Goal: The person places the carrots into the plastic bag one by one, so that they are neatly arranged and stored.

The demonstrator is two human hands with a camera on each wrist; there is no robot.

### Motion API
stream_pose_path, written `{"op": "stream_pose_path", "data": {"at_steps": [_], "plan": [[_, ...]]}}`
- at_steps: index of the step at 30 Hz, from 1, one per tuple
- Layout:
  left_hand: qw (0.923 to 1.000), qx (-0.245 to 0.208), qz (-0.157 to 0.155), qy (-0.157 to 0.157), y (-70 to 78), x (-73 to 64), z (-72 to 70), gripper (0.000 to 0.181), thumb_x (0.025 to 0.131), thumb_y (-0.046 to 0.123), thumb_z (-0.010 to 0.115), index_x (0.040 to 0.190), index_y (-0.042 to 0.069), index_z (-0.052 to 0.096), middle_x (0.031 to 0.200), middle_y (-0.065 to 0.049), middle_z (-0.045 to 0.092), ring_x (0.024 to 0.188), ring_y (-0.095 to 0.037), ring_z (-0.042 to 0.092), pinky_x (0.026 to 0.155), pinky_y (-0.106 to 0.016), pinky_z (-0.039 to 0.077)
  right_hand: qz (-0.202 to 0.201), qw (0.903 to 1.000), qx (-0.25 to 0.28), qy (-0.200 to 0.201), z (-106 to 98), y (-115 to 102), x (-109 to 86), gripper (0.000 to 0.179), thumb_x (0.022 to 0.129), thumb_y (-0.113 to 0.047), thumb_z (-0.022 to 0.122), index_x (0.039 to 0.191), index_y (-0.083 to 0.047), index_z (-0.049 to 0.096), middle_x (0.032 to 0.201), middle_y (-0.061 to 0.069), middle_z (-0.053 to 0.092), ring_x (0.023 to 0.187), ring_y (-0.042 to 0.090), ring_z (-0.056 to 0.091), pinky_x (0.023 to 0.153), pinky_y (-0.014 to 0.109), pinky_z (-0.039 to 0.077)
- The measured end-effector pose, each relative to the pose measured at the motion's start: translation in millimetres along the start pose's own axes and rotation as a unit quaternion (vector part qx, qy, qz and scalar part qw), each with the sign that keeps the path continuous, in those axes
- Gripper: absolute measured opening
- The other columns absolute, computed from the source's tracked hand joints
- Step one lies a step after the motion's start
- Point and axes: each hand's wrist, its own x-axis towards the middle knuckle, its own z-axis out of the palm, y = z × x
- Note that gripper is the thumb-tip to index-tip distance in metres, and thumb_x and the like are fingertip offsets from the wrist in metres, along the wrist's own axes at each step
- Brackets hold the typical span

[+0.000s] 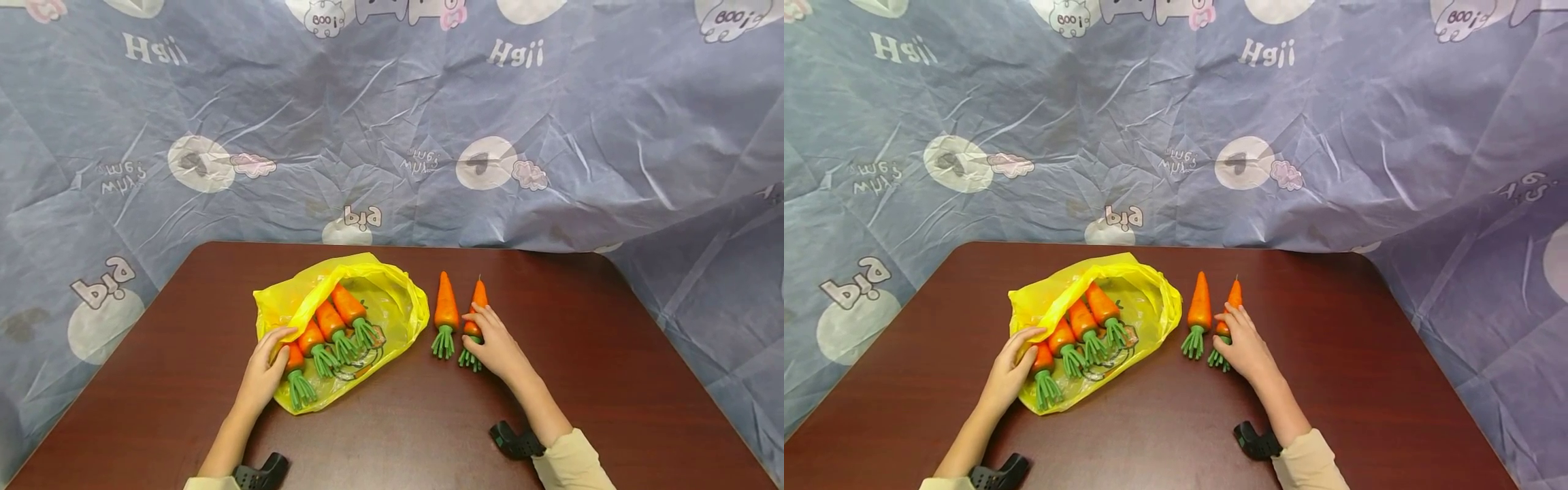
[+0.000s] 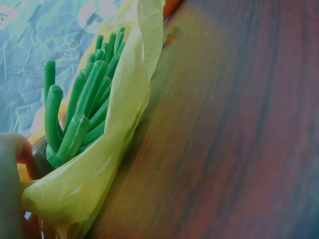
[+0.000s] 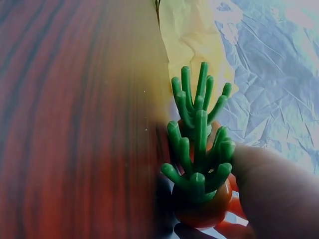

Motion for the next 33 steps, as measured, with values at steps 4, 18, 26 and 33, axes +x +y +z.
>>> {"op": "stream_pose_path", "data": {"at_steps": [4, 18, 26, 33], "plan": [[1.0, -0.001, -0.004, 0.001, 4.0, -1.0, -1.4, 0.028, 0.09, -0.001, 0.046, 0.117, -0.002, 0.055, 0.124, -0.024, 0.048, 0.122, -0.034, 0.038, 0.1, -0.058, 0.027, 0.007, 0.9999, -0.008, 0.004, -1, -3, 1.3, 0.036, 0.08, -0.017, 0.058, 0.114, -0.006, 0.058, 0.138, 0.017, 0.042, 0.133, 0.039, 0.027, 0.102, 0.057, 0.029], [0.9997, 0.02, 0.0, 0.011, 4.7, -3.2, -2.0, 0.027, 0.09, -0.001, 0.046, 0.115, -0.001, 0.056, 0.121, -0.019, 0.052, 0.119, -0.027, 0.041, 0.097, -0.031, 0.03, 0.041, 0.9989, -0.024, -0.005, -15, -14, -3.1, 0.032, 0.08, -0.016, 0.056, 0.11, -0.008, 0.062, 0.137, 0.013, 0.045, 0.133, 0.034, 0.03, 0.094, 0.061, 0.034], [0.9999, 0.015, -0.005, 0.006, 6.0, -1.5, -0.9, 0.027, 0.09, -0.001, 0.046, 0.116, -0.001, 0.056, 0.122, -0.019, 0.051, 0.121, -0.029, 0.04, 0.098, -0.043, 0.028, 0.022, 0.9982, -0.027, 0.049, -23, -23, -3.5, 0.032, 0.079, -0.016, 0.058, 0.11, -0.009, 0.063, 0.137, 0.01, 0.047, 0.133, 0.031, 0.033, 0.095, 0.057, 0.037], [0.9999, 0.013, -0.002, 0.006, 6.5, -1.4, -0.4, 0.027, 0.09, -0.001, 0.046, 0.116, -0.001, 0.056, 0.122, -0.02, 0.051, 0.12, -0.029, 0.04, 0.098, -0.039, 0.029, -0.01, 0.9969, -0.003, 0.078, -29, -40, -8.9, 0.031, 0.08, -0.019, 0.06, 0.11, -0.012, 0.063, 0.137, 0.005, 0.047, 0.134, 0.027, 0.032, 0.095, 0.055, 0.038]]}}
